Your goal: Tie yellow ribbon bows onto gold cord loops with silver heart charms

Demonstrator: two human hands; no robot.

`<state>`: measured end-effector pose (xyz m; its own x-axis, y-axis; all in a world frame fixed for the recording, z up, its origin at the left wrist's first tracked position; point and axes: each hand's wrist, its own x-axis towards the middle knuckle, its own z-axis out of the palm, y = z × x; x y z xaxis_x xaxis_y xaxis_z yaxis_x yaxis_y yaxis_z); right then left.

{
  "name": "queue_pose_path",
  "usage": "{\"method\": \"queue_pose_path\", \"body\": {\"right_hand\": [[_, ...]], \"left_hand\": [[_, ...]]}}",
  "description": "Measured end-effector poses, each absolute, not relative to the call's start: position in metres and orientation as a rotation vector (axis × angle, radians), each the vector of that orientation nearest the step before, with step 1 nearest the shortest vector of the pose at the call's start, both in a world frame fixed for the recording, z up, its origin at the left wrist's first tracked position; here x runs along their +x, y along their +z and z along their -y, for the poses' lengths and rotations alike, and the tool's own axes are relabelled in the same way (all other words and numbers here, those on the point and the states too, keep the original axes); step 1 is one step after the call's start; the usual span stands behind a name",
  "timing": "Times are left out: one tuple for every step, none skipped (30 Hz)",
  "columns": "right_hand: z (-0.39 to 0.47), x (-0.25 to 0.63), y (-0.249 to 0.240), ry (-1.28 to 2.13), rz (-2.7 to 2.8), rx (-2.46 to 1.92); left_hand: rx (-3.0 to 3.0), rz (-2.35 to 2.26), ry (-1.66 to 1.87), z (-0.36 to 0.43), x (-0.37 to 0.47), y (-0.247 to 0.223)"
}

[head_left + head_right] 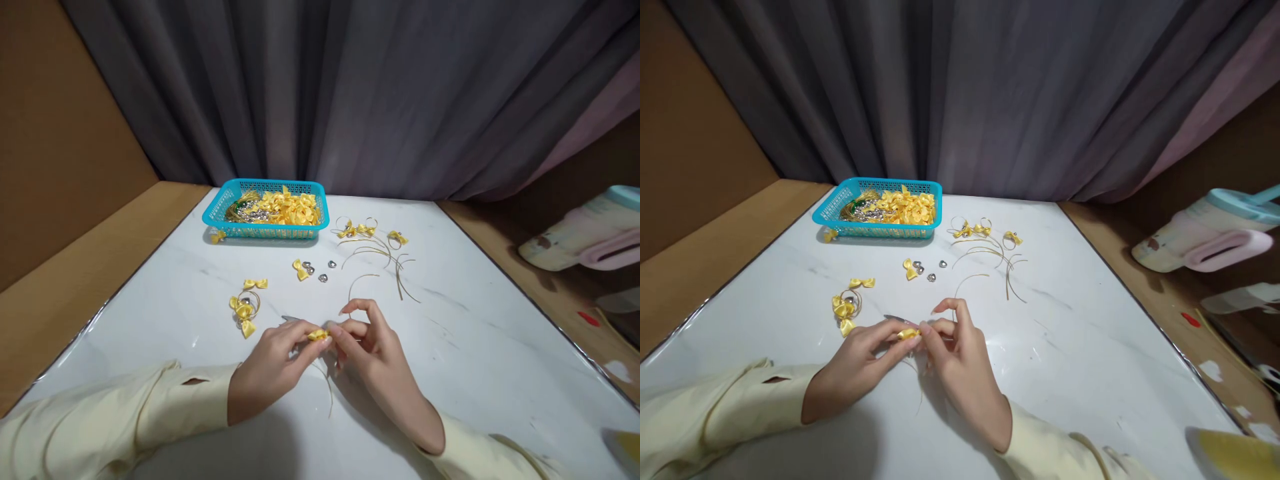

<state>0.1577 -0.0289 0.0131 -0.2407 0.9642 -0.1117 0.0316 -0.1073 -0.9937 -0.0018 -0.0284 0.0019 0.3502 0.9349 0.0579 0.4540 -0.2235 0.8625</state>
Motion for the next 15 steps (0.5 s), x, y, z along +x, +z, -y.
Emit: {"method": "queue_pose_path", "body": {"right_hand": [[0.029, 0.158, 0.013, 1.464, 1.346, -1.178], [0.028, 0.159, 0.014, 1.470, 1.351, -1.177], [0.028, 0.159, 0.013, 1.477, 1.365, -1.177], [0.028, 0.160, 0.013, 1.478, 1.385, -1.180], [0.028, 0.160, 0.012, 1.476, 1.408, -1.184], [0.028, 0.160, 0.011, 1.474, 1.436, -1.187], [0.028, 0.160, 0.011, 1.468, 1.465, -1.189], [0.028, 0.160, 0.010, 1.463, 1.493, -1.190], [0.028, 0.160, 0.010, 1.464, 1.513, -1.189], [0.027, 0.160, 0.010, 1.470, 1.520, -1.183], [0.026, 0.161, 0.011, 1.475, 1.514, -1.172], [0.024, 0.164, 0.012, 1.469, 1.494, -1.160], [0.020, 0.167, 0.015, 1.446, 1.463, -1.149], [0.015, 0.173, 0.018, 1.401, 1.428, -1.141], [0.009, 0.179, 0.023, 1.332, 1.392, -1.141]], "left_hand": [[1.854, -1.214, 0.793, 0.029, -0.002, 0.001], [1.890, -1.204, 0.812, 0.029, -0.003, 0.001], [1.931, -1.190, 0.829, 0.029, -0.003, 0.001], [1.970, -1.176, 0.839, 0.029, -0.004, 0.001], [2.005, -1.163, 0.846, 0.028, -0.004, 0.000], [2.036, -1.153, 0.855, 0.028, -0.004, -0.001], [2.065, -1.142, 0.862, 0.027, -0.004, -0.001], [2.090, -1.136, 0.864, 0.027, -0.004, -0.002], [2.108, -1.126, 0.860, 0.026, -0.004, -0.003], [2.112, -1.113, 0.853, 0.026, -0.003, -0.003], [2.098, -1.100, 0.844, 0.026, -0.003, -0.003], [2.065, -1.086, 0.832, 0.026, -0.002, -0.002], [2.018, -1.075, 0.817, 0.026, -0.002, 0.000], [1.965, -1.065, 0.792, 0.025, -0.002, 0.002], [1.913, -1.054, 0.748, 0.025, -0.002, 0.004]]}}
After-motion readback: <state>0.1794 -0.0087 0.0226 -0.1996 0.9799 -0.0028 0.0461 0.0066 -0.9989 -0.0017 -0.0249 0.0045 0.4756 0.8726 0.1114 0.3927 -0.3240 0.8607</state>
